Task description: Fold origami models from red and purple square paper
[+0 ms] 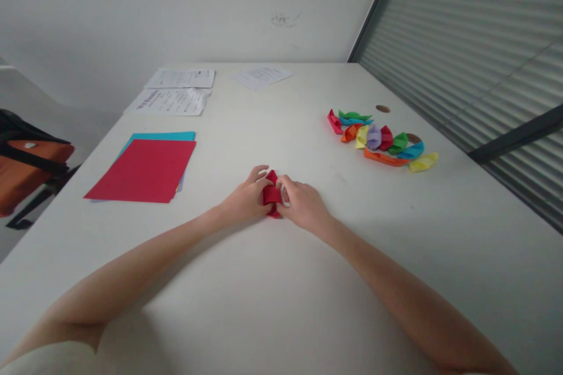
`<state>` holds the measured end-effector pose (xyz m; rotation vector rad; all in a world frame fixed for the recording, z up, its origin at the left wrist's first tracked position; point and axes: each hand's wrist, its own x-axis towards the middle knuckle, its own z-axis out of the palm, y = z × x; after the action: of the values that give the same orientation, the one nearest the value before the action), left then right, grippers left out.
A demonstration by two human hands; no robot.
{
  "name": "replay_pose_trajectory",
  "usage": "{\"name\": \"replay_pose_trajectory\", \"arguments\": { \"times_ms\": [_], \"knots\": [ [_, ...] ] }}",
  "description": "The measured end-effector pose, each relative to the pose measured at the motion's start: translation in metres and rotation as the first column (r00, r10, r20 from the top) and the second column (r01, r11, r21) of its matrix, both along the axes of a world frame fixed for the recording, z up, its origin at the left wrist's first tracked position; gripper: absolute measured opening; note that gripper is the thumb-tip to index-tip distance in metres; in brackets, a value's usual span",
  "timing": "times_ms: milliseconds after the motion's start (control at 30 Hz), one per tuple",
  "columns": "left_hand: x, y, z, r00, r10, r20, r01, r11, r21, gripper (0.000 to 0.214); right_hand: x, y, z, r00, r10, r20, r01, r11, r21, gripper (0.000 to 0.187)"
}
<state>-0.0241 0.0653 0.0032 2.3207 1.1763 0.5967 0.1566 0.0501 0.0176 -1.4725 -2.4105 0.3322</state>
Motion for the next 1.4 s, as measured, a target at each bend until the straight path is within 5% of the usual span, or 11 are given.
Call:
{"name": "replay_pose_trajectory", "arguments": {
  "times_ms": [200, 400, 533, 767, 1067, 1400],
  "knots": [
    [-0.001, 0.001, 0.01, 1.0, 0.024, 0.017, -0.023, 0.998, -0.066, 0.029, 0.002, 0.001, -0.002, 0.999, -0.006, -0.032, 0.007, 1.0, 0.004, 0.032],
    [-0.005, 0.001, 0.01, 0.991, -0.003, 0.132, 0.005, 1.0, -0.014, 0.029, 0.014, 0.006, 0.001, 0.98, 0.13, -0.154, -0.14, 0.989, -0.057, 0.039],
    [-0.006, 0.003, 0.011, 0.997, -0.062, 0.045, 0.061, 0.998, 0.013, 0.028, 0.018, 0.008, -0.001, 0.973, 0.165, -0.16, -0.178, 0.982, -0.069, 0.039],
    [-0.007, 0.005, 0.005, 0.997, 0.023, -0.077, -0.014, 0.994, 0.109, 0.032, 0.019, 0.011, -0.008, 0.966, 0.122, -0.229, -0.135, 0.99, -0.042, 0.035],
    [-0.012, 0.008, 0.005, 0.989, -0.032, 0.146, 0.024, 0.998, 0.053, 0.021, 0.023, 0.013, -0.017, 0.921, 0.169, -0.351, -0.187, 0.982, -0.018, 0.036],
    [-0.016, 0.015, 0.003, 0.981, -0.048, 0.189, 0.032, 0.996, 0.086, 0.018, 0.026, 0.012, -0.02, 0.876, 0.217, -0.43, -0.236, 0.972, 0.009, 0.039]
  ]
}}
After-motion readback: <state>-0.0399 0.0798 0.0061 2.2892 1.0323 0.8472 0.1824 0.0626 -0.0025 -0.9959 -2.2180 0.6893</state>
